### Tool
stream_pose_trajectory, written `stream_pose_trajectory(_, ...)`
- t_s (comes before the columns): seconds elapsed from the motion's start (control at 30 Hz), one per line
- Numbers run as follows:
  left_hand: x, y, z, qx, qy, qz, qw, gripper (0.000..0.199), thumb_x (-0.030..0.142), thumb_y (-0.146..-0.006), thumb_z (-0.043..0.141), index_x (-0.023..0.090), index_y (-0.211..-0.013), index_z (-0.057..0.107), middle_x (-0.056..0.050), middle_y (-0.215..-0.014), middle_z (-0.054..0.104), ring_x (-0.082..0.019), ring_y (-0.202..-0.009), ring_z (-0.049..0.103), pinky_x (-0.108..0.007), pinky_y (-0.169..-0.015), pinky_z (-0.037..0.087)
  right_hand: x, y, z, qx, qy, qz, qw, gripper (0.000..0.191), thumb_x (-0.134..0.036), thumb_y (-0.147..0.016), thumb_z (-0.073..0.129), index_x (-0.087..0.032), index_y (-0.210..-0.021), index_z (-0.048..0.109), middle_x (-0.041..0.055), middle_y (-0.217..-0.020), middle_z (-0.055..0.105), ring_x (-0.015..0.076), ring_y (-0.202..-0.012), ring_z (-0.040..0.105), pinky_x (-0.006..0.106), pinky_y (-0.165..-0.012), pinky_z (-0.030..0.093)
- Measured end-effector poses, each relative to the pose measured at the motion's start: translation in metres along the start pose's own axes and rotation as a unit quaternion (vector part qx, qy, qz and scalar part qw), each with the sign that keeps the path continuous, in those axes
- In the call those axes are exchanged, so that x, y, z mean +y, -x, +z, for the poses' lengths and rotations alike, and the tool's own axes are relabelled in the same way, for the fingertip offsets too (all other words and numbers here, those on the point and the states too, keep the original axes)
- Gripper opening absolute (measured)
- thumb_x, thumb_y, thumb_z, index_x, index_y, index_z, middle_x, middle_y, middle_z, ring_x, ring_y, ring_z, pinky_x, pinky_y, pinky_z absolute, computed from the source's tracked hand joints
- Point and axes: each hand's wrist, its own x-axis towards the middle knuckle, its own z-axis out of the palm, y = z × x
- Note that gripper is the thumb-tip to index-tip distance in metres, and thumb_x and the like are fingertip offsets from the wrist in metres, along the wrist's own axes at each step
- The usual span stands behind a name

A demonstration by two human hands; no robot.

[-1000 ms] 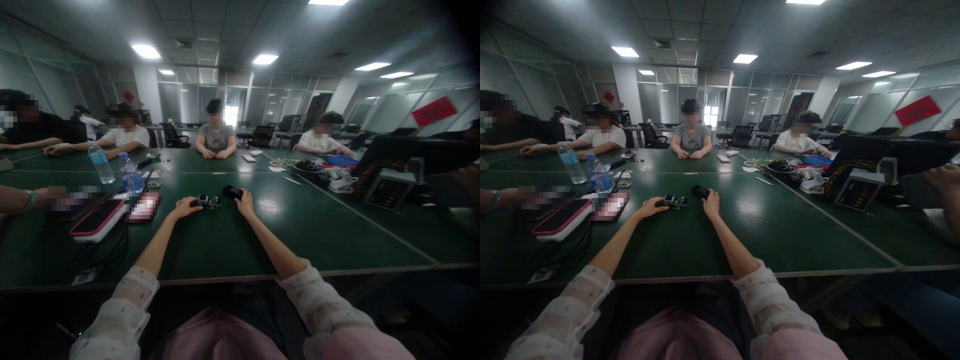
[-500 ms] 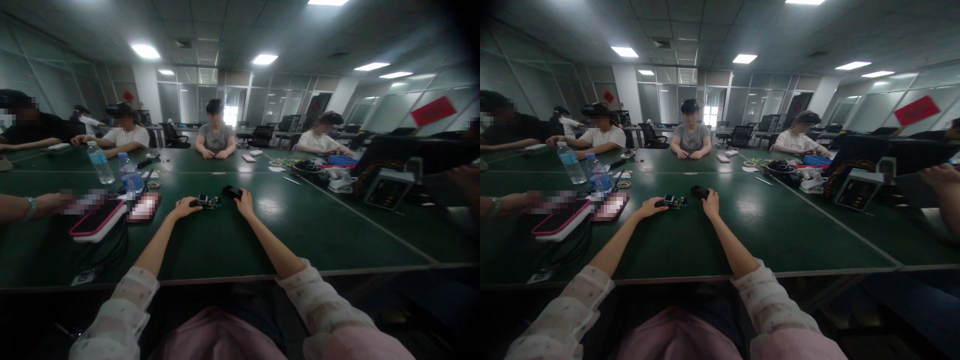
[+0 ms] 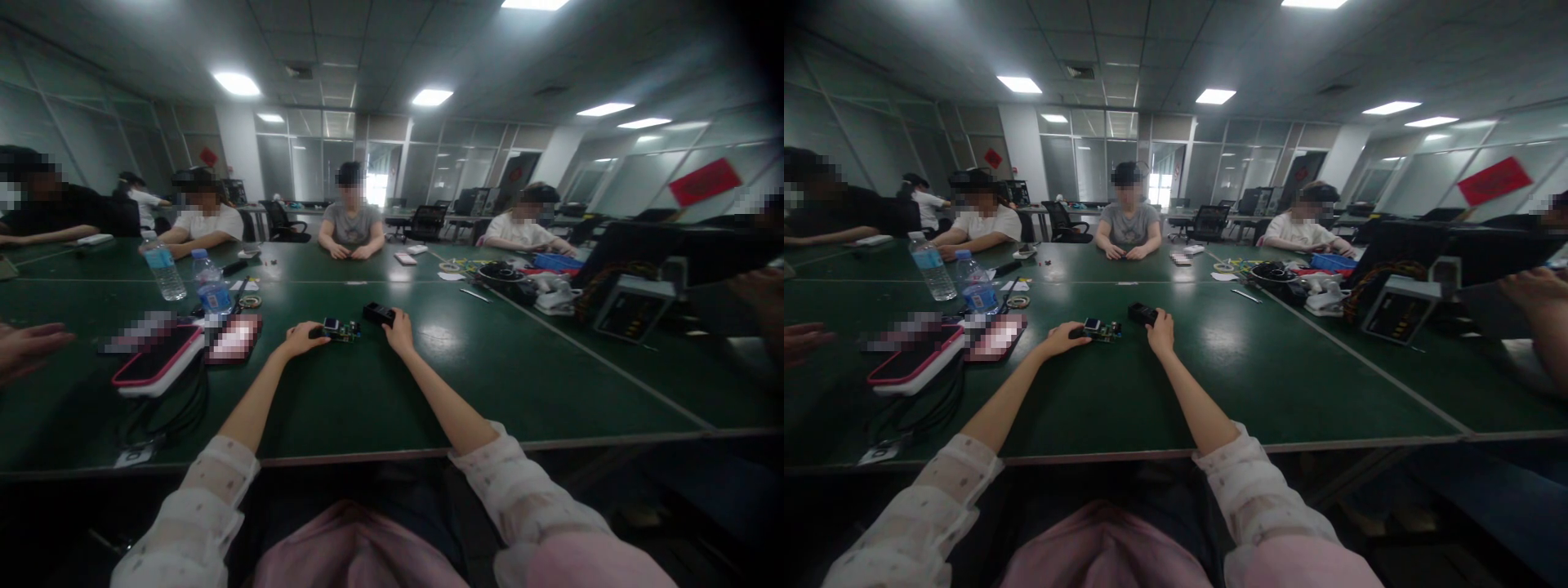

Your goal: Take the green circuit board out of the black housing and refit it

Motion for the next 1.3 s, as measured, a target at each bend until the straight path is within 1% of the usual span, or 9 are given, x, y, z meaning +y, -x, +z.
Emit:
stream_pose_trajectory(0.17, -0.004, -0.002, 0.002, 0.009, 0.005, 0.015, 1.000, 0.056, 0.066, -0.082, 0.051, 0.028, -0.123, 0.058, -0.004, -0.130, 0.059, -0.026, -0.124, 0.050, -0.039, -0.102, 0.037, -0.003, 0.001, -0.002, -0.010, 0.011, 0.008, 1.000, 0.053, -0.016, -0.079, 0.057, -0.016, -0.130, 0.043, 0.0167, -0.122, 0.050, 0.0299, -0.115, 0.052, 0.044, -0.094, 0.046)
stream_pose_trajectory(0.33, -0.024, -0.003, 0.000, 0.058, -0.012, 0.000, 0.998, 0.055, 0.059, -0.095, 0.029, 0.023, -0.122, 0.059, -0.007, -0.132, 0.058, -0.021, -0.125, 0.049, -0.034, -0.104, 0.034, -0.004, 0.001, -0.002, -0.003, 0.010, 0.002, 1.000, 0.052, -0.015, -0.079, 0.057, -0.016, -0.129, 0.044, 0.0157, -0.120, 0.050, 0.0295, -0.113, 0.052, 0.045, -0.096, 0.044)
stream_pose_trajectory(0.47, -0.044, 0.005, -0.006, 0.072, -0.051, -0.055, 0.995, 0.059, 0.062, -0.092, 0.034, 0.019, -0.126, 0.056, -0.011, -0.139, 0.052, -0.025, -0.133, 0.041, -0.037, -0.107, 0.030, -0.003, 0.001, -0.002, -0.003, 0.010, 0.002, 1.000, 0.052, -0.015, -0.079, 0.057, -0.015, -0.129, 0.044, 0.0162, -0.119, 0.050, 0.0297, -0.112, 0.052, 0.045, -0.095, 0.045)
stream_pose_trajectory(0.53, -0.054, 0.008, -0.008, 0.068, -0.058, -0.056, 0.994, 0.058, 0.062, -0.092, 0.037, 0.020, -0.126, 0.055, -0.010, -0.141, 0.050, -0.025, -0.134, 0.040, -0.038, -0.108, 0.030, -0.002, 0.001, -0.001, -0.003, 0.008, 0.004, 1.000, 0.052, -0.015, -0.079, 0.058, -0.016, -0.129, 0.044, 0.0156, -0.119, 0.050, 0.0295, -0.112, 0.052, 0.045, -0.094, 0.046)
stream_pose_trajectory(0.67, -0.074, 0.011, -0.015, 0.068, -0.037, -0.066, 0.995, 0.055, 0.057, -0.093, 0.037, 0.018, -0.125, 0.057, -0.010, -0.140, 0.051, -0.023, -0.132, 0.043, -0.034, -0.108, 0.031, 0.000, 0.000, 0.000, 0.000, 0.002, 0.003, 1.000, 0.051, -0.016, -0.079, 0.058, -0.018, -0.128, 0.044, 0.0147, -0.119, 0.050, 0.0289, -0.112, 0.052, 0.045, -0.093, 0.046)
stream_pose_trajectory(0.83, -0.090, 0.011, -0.022, 0.090, 0.028, -0.099, 0.991, 0.051, 0.051, -0.095, 0.032, 0.017, -0.120, 0.061, -0.008, -0.128, 0.062, -0.022, -0.118, 0.056, -0.030, -0.100, 0.041, 0.001, 0.000, 0.000, -0.006, 0.003, 0.010, 1.000, 0.052, -0.016, -0.080, 0.058, -0.018, -0.130, 0.043, 0.0153, -0.121, 0.050, 0.0286, -0.114, 0.052, 0.043, -0.093, 0.047)
stream_pose_trajectory(1.13, -0.091, 0.015, -0.024, 0.094, -0.009, -0.115, 0.989, 0.044, 0.048, -0.095, 0.036, 0.021, -0.115, 0.065, -0.008, -0.120, 0.067, -0.024, -0.113, 0.060, -0.033, -0.097, 0.043, 0.002, -0.002, 0.001, -0.010, 0.008, 0.007, 1.000, 0.053, -0.016, -0.080, 0.058, -0.017, -0.131, 0.043, 0.0160, -0.122, 0.049, 0.0294, -0.115, 0.051, 0.044, -0.094, 0.046)
stream_pose_trajectory(1.23, -0.082, 0.016, -0.024, 0.102, -0.006, -0.108, 0.989, 0.044, 0.050, -0.094, 0.039, 0.021, -0.114, 0.065, -0.009, -0.119, 0.067, -0.026, -0.114, 0.059, -0.036, -0.097, 0.043, 0.003, -0.001, 0.001, -0.005, 0.004, 0.005, 1.000, 0.052, -0.016, -0.080, 0.058, -0.017, -0.130, 0.043, 0.0153, -0.121, 0.050, 0.0293, -0.114, 0.052, 0.044, -0.095, 0.046)
stream_pose_trajectory(1.3, -0.068, 0.013, -0.021, 0.122, 0.034, -0.083, 0.988, 0.048, 0.055, -0.093, 0.039, 0.021, -0.117, 0.063, -0.009, -0.122, 0.065, -0.026, -0.116, 0.058, -0.037, -0.100, 0.041, 0.003, -0.001, 0.002, -0.002, 0.000, 0.005, 1.000, 0.052, -0.015, -0.079, 0.058, -0.017, -0.130, 0.044, 0.0148, -0.120, 0.050, 0.0291, -0.113, 0.052, 0.045, -0.095, 0.046)
